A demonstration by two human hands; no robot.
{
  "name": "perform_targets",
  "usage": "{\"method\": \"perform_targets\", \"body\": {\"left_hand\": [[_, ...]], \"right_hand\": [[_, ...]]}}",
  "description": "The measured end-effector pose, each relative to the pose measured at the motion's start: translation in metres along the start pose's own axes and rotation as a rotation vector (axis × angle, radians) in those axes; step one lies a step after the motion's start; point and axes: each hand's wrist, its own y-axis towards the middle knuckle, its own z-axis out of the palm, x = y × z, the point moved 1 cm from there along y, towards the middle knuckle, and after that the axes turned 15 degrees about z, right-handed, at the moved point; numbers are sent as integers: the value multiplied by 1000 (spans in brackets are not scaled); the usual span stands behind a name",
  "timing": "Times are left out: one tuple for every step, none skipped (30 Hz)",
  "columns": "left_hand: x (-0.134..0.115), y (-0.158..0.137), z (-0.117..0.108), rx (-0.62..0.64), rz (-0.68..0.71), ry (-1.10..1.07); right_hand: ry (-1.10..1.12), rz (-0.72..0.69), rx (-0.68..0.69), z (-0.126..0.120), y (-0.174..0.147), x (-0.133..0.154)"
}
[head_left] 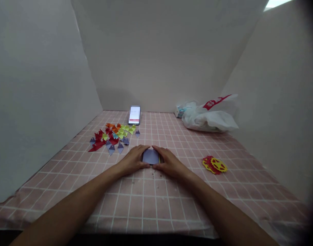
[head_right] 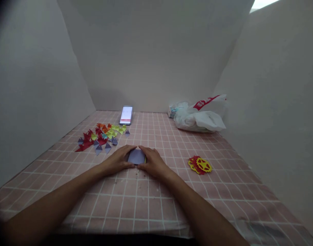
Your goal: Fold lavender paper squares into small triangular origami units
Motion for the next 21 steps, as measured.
{"method": "perform_targets", "body": {"left_hand": [[0,0,-1,10,-12,-1],[0,-1,-1,18,-17,-3],[0,-1,-2,22,-19,-6],[-1,-1,-3,26,-20,-8],[-1,-2,-4,28,-23,-9],[-1,-2,-4,31,-26,-10],[-2,-3,-5,35,-30,-11],[-2,-3,-6,39,-34,-12],[-2,-4,-7,45,-36,-14],[-2,-4,-8,50,-35,-17],[-3,-4,-9,53,-33,-19],[-3,-4,-10,56,-31,-20],[-3,-3,-11,59,-29,-22],[-4,-3,-12,63,-26,-24],[-4,-3,-13,66,-23,-26],[-5,-2,-14,68,-19,-30],[-5,-2,-14,69,-15,-35],[-6,-2,-15,68,-12,-42],[-6,-2,-15,64,-10,-50],[-6,-2,-15,61,-11,-57],[-6,-3,-15,58,-13,-64]], "right_hand": [[1,7,13,-2,0,0],[7,8,22,-4,-1,0],[15,7,35,-5,-1,0],[26,10,44,-6,-1,-1],[37,10,49,-7,-1,-1],[48,13,55,-8,-1,-1],[57,16,61,-9,-1,-2],[64,21,68,-9,-1,-2],[69,29,77,-10,-1,-3],[73,37,86,-11,-1,-3],[76,45,94,-11,-1,-3],[80,49,100,-12,-1,-3],[85,52,103,-13,-2,-4],[90,54,106,-13,-2,-4],[94,57,109,-14,-2,-4],[99,60,111,-14,-2,-4],[104,63,114,-14,-2,-5],[108,65,113,-15,-2,-5],[113,63,109,-15,-2,-6],[118,58,104,-15,-2,-6],[123,53,98,-15,-2,-7]]}}
